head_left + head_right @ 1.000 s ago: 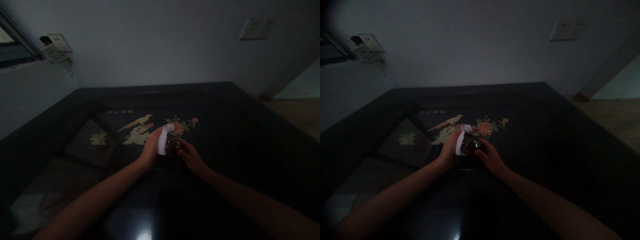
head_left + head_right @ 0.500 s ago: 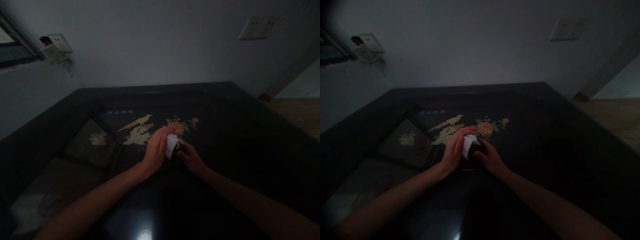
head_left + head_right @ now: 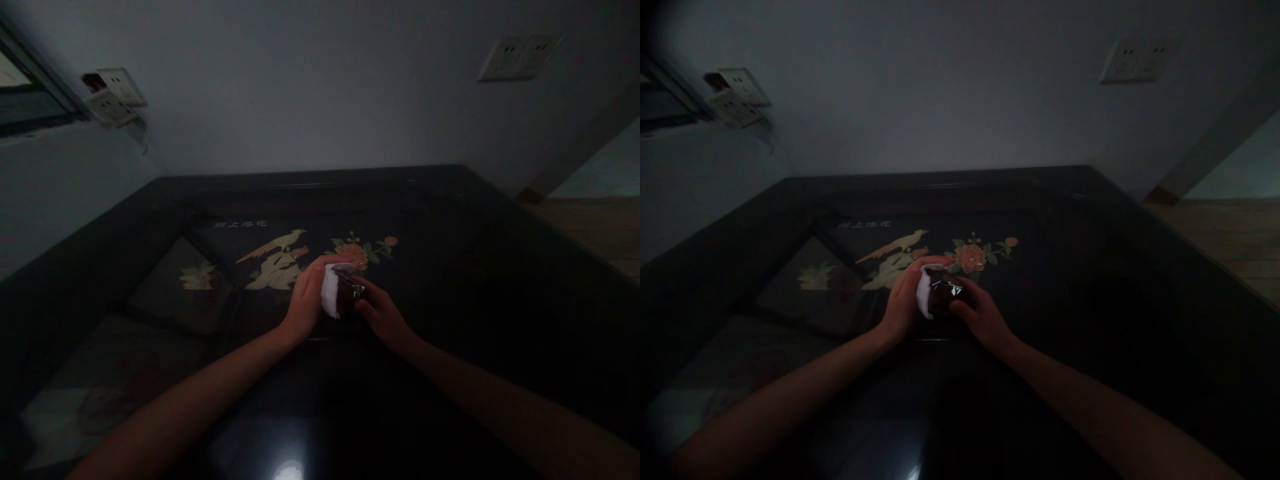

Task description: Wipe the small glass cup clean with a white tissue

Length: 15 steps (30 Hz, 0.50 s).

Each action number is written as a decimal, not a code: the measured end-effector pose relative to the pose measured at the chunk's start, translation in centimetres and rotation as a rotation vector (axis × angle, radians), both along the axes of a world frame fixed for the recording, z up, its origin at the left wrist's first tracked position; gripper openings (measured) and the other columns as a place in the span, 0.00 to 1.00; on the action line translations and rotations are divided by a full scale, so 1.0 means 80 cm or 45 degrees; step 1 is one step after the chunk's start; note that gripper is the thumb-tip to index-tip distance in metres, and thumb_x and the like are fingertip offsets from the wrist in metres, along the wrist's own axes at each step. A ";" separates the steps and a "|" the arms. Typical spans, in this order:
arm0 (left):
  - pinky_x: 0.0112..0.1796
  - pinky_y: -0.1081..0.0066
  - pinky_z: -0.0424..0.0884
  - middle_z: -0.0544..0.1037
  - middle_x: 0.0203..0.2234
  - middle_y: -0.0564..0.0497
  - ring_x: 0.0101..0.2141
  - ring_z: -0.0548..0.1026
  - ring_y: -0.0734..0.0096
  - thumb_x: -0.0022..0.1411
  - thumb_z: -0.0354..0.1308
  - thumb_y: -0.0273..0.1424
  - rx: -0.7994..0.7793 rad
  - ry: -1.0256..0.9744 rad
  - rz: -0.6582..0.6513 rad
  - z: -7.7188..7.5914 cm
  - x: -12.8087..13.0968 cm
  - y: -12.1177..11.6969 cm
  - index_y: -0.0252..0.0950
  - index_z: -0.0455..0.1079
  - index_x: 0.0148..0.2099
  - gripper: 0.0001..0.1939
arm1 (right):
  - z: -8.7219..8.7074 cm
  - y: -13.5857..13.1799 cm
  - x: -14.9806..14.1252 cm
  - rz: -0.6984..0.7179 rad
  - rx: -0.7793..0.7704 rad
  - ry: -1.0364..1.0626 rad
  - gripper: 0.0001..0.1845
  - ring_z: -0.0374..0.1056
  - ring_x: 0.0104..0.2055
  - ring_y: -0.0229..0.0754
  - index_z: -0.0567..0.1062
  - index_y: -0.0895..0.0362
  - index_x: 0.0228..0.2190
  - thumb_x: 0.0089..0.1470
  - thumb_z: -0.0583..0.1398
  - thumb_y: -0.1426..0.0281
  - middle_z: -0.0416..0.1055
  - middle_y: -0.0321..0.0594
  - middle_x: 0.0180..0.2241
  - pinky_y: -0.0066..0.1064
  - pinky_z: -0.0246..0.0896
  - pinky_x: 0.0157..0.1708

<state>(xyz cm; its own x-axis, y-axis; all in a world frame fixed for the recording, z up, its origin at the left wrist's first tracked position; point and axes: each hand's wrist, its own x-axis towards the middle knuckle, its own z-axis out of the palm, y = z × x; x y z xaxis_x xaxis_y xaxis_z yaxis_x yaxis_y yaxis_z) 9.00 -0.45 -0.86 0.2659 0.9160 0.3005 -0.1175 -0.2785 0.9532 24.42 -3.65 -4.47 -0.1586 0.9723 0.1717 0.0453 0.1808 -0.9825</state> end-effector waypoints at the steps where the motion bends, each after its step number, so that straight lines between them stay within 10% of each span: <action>1: 0.44 0.66 0.68 0.77 0.38 0.46 0.40 0.74 0.63 0.67 0.45 0.41 -0.157 -0.067 0.023 -0.003 0.002 0.001 0.34 0.72 0.42 0.19 | 0.000 0.000 0.000 0.003 0.007 -0.009 0.34 0.69 0.48 0.53 0.71 0.58 0.48 0.48 0.59 0.47 0.75 0.47 0.44 0.42 0.63 0.48; 8: 0.36 0.67 0.70 0.77 0.31 0.48 0.31 0.74 0.65 0.62 0.50 0.43 -0.682 -0.336 0.086 -0.011 0.011 0.003 0.33 0.71 0.40 0.18 | -0.001 0.000 0.000 0.025 0.048 0.019 0.39 0.69 0.49 0.54 0.70 0.57 0.50 0.46 0.58 0.41 0.75 0.48 0.45 0.43 0.64 0.49; 15: 0.46 0.64 0.68 0.76 0.44 0.46 0.43 0.74 0.63 0.68 0.42 0.41 -0.044 -0.012 0.008 0.001 0.000 -0.005 0.36 0.71 0.44 0.20 | -0.003 0.000 0.000 0.021 0.037 -0.005 0.38 0.69 0.47 0.53 0.70 0.58 0.49 0.46 0.58 0.42 0.75 0.47 0.42 0.43 0.63 0.48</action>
<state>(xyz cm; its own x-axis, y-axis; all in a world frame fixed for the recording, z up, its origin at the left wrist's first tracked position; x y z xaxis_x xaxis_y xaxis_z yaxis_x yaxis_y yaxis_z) 9.04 -0.89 -0.76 0.2575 0.9275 0.2710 -0.1248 -0.2462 0.9612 24.44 -3.64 -4.74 -0.1753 0.9641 0.1994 0.0455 0.2103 -0.9766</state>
